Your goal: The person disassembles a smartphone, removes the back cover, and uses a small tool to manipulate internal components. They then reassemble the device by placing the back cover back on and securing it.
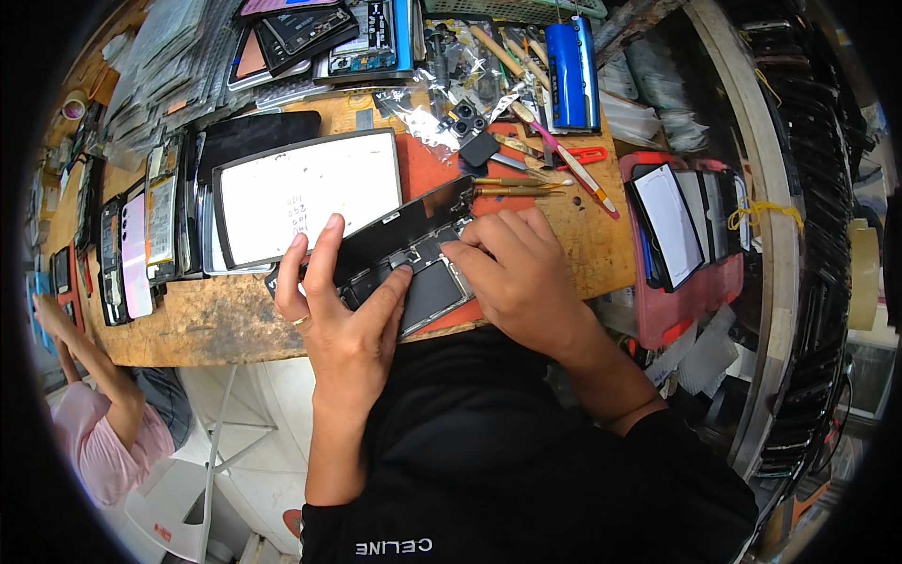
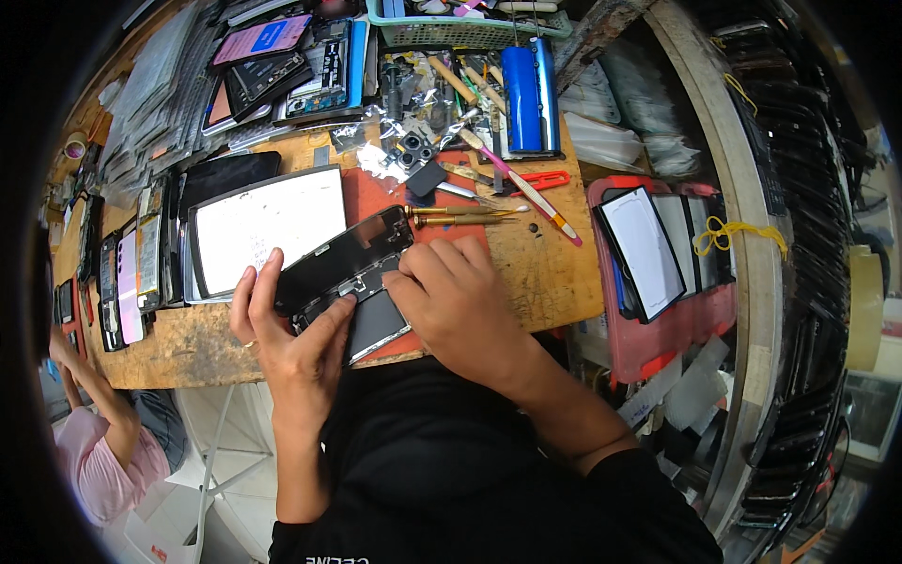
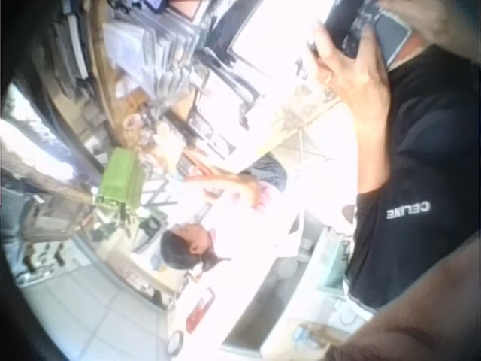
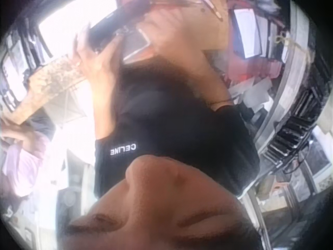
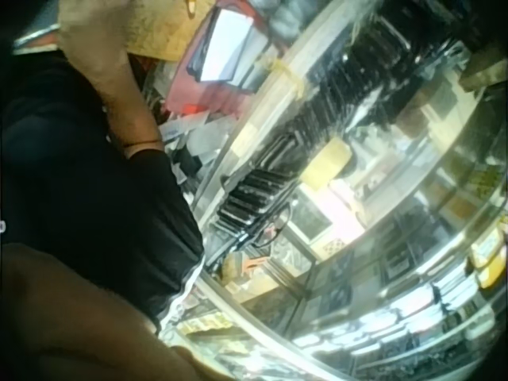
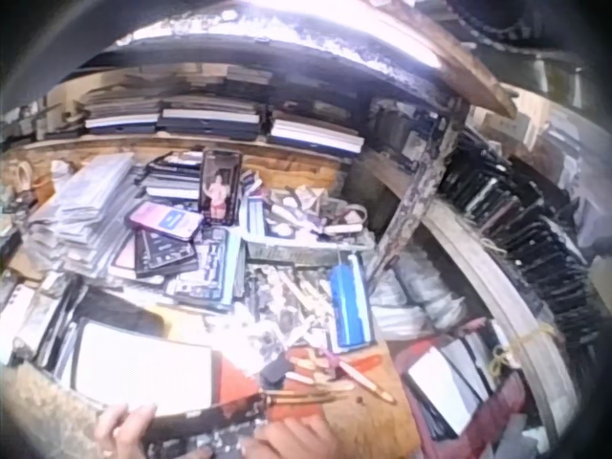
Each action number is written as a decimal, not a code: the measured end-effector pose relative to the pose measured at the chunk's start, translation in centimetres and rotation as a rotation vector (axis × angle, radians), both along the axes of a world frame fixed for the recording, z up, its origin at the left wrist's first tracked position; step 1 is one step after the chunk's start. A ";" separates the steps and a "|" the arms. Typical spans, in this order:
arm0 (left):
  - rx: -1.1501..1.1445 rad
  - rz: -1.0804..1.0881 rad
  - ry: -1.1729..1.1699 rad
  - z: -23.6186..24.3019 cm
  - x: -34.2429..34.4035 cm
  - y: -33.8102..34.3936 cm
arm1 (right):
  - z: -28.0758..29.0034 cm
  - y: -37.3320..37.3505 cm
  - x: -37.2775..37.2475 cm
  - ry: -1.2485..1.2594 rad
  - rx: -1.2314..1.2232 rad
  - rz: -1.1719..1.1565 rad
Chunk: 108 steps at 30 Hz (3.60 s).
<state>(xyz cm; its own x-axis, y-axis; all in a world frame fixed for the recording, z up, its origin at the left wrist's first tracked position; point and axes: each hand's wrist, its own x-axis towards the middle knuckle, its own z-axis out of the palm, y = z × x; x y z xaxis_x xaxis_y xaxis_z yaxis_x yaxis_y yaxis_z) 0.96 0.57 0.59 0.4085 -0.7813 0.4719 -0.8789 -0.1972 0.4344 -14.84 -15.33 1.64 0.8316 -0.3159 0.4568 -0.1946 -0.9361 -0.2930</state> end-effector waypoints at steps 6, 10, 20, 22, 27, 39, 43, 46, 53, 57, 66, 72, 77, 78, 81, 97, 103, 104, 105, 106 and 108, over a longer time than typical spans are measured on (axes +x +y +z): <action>0.020 0.004 -0.066 0.2 0.1 0.0 | 0.2 -0.1 0.0 0.033 0.009 0.013; 0.038 0.021 -0.068 0.5 0.1 -0.2 | 0.4 -0.1 0.1 0.060 0.000 0.014; 0.064 -0.048 -0.078 0.6 0.5 0.6 | 0.8 -0.1 0.0 0.046 0.023 0.018; 0.060 -0.057 -0.116 0.3 0.8 0.7 | 0.8 -0.1 0.0 0.044 0.018 0.017; 0.020 -0.037 -0.169 -0.8 1.0 0.6 | 0.9 0.2 -0.1 0.048 0.009 0.012; -0.018 -0.075 -0.246 -1.8 1.4 1.2 | -2.2 -1.3 -5.4 -0.422 0.042 -0.402; -0.026 -0.105 -0.224 -1.8 1.5 1.4 | -4.2 -1.8 -6.1 -0.540 0.010 -0.416; -0.046 -0.113 -0.229 -1.7 1.5 1.3 | -4.6 -1.7 -5.7 -0.503 -0.017 -0.445; -0.048 -0.108 -0.246 -2.1 1.6 1.4 | -3.3 -2.2 -4.8 -0.414 0.041 -0.301; -0.068 -0.091 -0.298 -2.4 1.5 1.6 | -1.8 -4.0 -2.7 -0.169 0.029 -0.207; -0.005 -0.060 -0.380 -3.1 1.1 2.2 | 2.2 -8.1 -0.3 0.134 -0.003 0.070; 0.023 -0.066 -0.375 -2.9 1.1 2.2 | 4.5 -9.0 -0.2 0.109 0.217 0.022; 0.009 -0.059 -0.414 -2.8 1.0 2.2 | 4.7 -8.1 1.6 -0.183 0.922 -0.143; 0.005 -0.055 -0.415 -2.9 1.1 2.1 | 4.4 -8.1 2.2 -0.257 1.051 -0.144; -0.019 -0.049 -0.410 -3.0 1.0 2.1 | 4.8 -9.4 3.6 0.029 0.896 -0.121; -0.014 -0.038 -0.337 -2.7 0.7 1.8 | 6.8 -7.6 16.5 -0.039 0.452 0.398; -0.001 -0.077 -0.267 -2.5 0.9 1.8 | 6.2 -6.5 18.1 -0.059 0.364 0.449; -0.001 -0.088 -0.240 -2.5 1.0 1.8 | 6.1 -6.4 18.2 -0.061 0.356 0.449; -0.001 -0.099 -0.214 -2.4 1.0 1.8 | 6.1 -6.4 18.3 -0.065 0.346 0.450; 0.003 -0.105 -0.195 -2.3 1.0 1.8 | 6.1 -6.3 18.3 -0.069 0.334 0.451; 0.009 -0.114 -0.158 -2.1 1.0 1.8 | 6.3 -6.3 18.2 -0.088 0.299 0.406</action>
